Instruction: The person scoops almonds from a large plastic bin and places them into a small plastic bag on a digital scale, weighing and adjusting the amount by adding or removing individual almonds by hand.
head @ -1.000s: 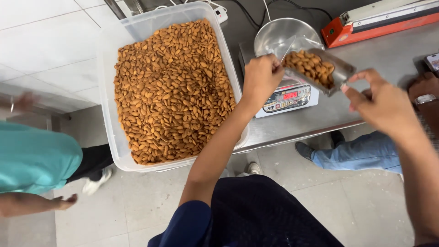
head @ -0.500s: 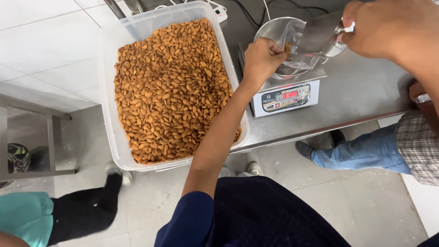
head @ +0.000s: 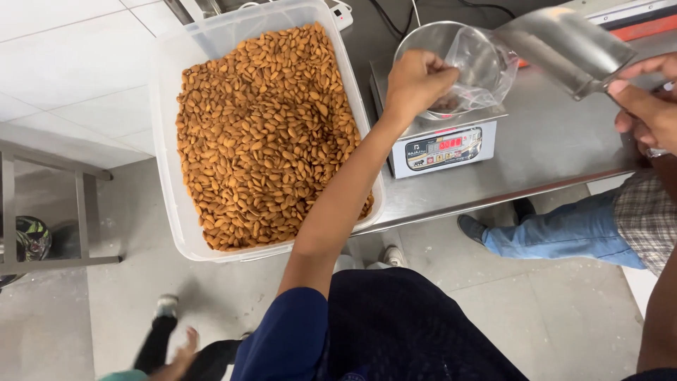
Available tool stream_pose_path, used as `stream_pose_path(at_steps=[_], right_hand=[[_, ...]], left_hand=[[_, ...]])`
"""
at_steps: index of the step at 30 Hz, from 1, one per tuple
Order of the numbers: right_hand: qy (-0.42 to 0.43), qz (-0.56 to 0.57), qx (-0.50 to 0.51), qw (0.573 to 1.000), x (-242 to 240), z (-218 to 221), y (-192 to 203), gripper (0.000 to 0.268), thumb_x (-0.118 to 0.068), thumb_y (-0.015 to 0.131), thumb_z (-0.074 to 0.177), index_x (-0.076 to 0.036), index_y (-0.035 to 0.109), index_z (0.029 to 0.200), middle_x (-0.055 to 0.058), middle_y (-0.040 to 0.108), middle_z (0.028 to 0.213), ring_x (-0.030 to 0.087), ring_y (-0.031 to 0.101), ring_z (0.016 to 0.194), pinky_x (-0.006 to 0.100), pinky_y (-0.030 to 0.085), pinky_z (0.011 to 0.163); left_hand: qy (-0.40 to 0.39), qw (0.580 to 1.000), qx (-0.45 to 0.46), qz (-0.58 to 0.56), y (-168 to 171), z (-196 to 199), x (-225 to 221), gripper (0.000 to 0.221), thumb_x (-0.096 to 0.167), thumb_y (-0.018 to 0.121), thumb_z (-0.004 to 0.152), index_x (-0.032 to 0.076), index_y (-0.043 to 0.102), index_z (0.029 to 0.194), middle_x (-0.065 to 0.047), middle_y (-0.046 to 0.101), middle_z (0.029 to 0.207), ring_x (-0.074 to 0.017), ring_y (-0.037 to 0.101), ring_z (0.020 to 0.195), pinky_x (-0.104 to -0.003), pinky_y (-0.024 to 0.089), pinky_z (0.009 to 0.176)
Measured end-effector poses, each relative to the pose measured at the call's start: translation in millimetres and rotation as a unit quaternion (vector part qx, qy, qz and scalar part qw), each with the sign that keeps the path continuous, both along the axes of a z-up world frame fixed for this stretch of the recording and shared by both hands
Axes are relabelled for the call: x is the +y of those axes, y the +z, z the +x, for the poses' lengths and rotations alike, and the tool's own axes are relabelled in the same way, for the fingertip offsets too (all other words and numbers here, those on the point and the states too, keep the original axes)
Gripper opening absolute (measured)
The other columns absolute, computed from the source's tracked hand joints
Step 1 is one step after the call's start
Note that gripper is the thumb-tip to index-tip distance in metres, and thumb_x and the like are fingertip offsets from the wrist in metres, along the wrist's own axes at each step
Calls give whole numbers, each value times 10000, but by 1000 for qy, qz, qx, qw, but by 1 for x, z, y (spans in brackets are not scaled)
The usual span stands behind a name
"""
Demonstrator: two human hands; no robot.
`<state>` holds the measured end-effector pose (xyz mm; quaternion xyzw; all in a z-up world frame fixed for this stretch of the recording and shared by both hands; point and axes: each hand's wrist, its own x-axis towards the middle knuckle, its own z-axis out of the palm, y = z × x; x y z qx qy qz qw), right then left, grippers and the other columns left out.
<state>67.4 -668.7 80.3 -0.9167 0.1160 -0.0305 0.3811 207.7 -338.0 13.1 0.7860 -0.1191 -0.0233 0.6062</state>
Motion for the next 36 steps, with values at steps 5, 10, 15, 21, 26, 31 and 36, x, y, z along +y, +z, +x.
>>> stream_pose_path(at_steps=[5,10,15,21,26,31,36], right_hand=[[-51,-47,-33,997,16,-14,8,270,-235,599,1153,-68,562,1362,92,558,705,98,442,464,280,387,399],[-70,24,-31,997,41,-16,24,336,-299,582,1131,-100,525,1396,16,518,690,50,409,475,240,344,411],[-48,-27,-11,998,28,-8,12,385,-360,545,1164,-87,517,1434,42,520,683,80,430,464,270,378,400],[-26,-30,-26,999,31,-7,17,374,-321,543,1153,-54,510,1413,41,520,691,76,445,476,272,377,394],[-34,-30,-27,999,14,-12,7,355,-299,558,1148,-53,527,1401,62,532,691,100,451,460,279,389,393],[-9,-138,-25,990,19,-9,5,345,-255,578,1165,-43,555,1437,136,596,708,167,514,470,322,409,388],[129,-153,21,980,131,-13,54,348,-288,648,1043,-53,644,1300,152,694,709,273,606,534,389,452,461]], left_hand=[[12,999,26,-33,-28,31,-7,252,270,777,705,23,785,756,-47,773,607,-109,768,552,-252,600,604],[28,999,25,-9,-32,37,-6,269,295,792,692,27,781,721,-46,758,577,-111,754,525,-253,594,592],[27,999,-33,13,-4,33,-17,334,363,792,697,43,754,609,-52,709,500,-127,725,467,-259,571,540],[-13,996,3,-87,-29,51,-35,334,375,775,715,43,766,678,-49,737,560,-123,713,480,-279,557,493],[73,995,-23,-63,-36,48,-16,370,418,793,758,52,765,797,-45,750,631,-98,707,536,-257,552,549],[14,999,37,1,-25,32,42,379,450,760,849,72,745,866,-71,742,664,-114,688,564,-262,540,568],[32,969,-235,68,-18,-17,173,232,269,790,963,48,718,977,-78,776,889,-151,759,799,-263,587,697]])
